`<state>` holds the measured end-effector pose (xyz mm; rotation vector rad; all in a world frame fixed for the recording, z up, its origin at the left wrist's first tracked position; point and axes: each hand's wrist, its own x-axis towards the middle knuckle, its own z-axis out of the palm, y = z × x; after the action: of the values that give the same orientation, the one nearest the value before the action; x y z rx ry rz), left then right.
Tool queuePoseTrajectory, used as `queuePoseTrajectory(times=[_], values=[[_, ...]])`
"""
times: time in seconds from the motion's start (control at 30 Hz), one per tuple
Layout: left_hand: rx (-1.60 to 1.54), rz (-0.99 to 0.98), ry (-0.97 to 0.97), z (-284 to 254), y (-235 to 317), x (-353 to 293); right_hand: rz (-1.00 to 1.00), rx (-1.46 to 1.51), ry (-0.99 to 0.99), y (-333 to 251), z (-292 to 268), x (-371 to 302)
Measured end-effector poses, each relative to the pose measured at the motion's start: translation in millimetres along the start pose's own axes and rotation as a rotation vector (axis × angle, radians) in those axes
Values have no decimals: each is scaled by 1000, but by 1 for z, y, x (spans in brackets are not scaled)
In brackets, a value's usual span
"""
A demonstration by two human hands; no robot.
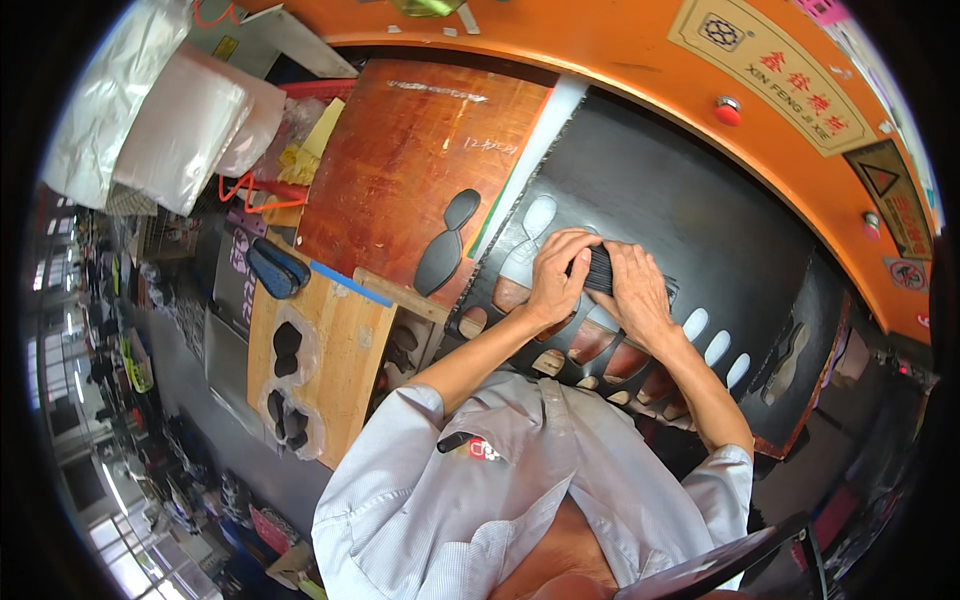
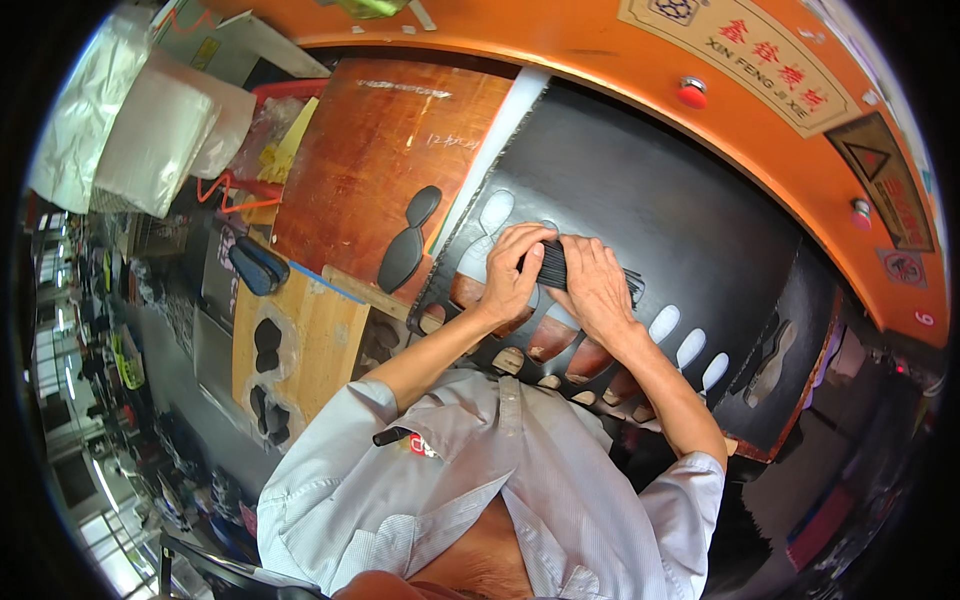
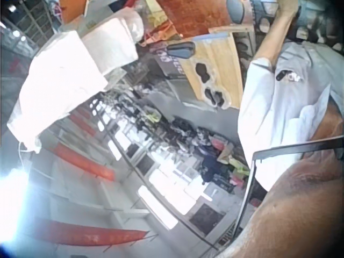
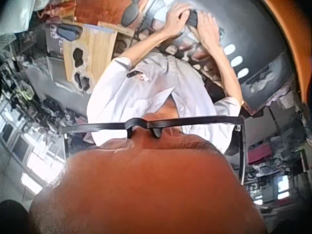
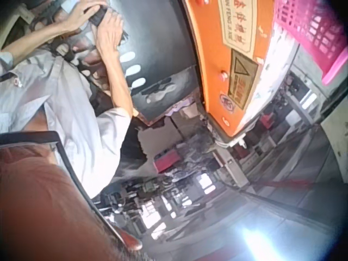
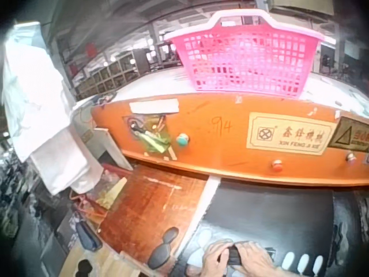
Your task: The person places black insole-like components onto a conveyor belt, aligns them, and presses them into position. They then pick up the finished pairs and place them into plastic bags on a nearby table.
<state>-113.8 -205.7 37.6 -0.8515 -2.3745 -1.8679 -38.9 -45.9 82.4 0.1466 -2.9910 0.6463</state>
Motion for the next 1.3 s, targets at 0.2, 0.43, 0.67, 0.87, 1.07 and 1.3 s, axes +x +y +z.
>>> queuePoseTrajectory(times=[0.2,0.43,0.67,0.87,1.07,1.3], values=[[-232,-311,-166,-33,5,16,-149,111,-41,9,-16,17],[-850,-1082,-693,-108,5,36,-665,114,-27,-46,-41,44],[-644,-1239,-380,-165,-8,-3,-674,239,-14,-106,11,71],[-672,-1072,-334,-247,-45,13,-398,275,51,-146,49,97],[-83,-794,-415,-288,-85,49,55,550,187,-130,55,54],[97,-701,-361,-273,-102,31,414,629,303,-108,63,-5]])
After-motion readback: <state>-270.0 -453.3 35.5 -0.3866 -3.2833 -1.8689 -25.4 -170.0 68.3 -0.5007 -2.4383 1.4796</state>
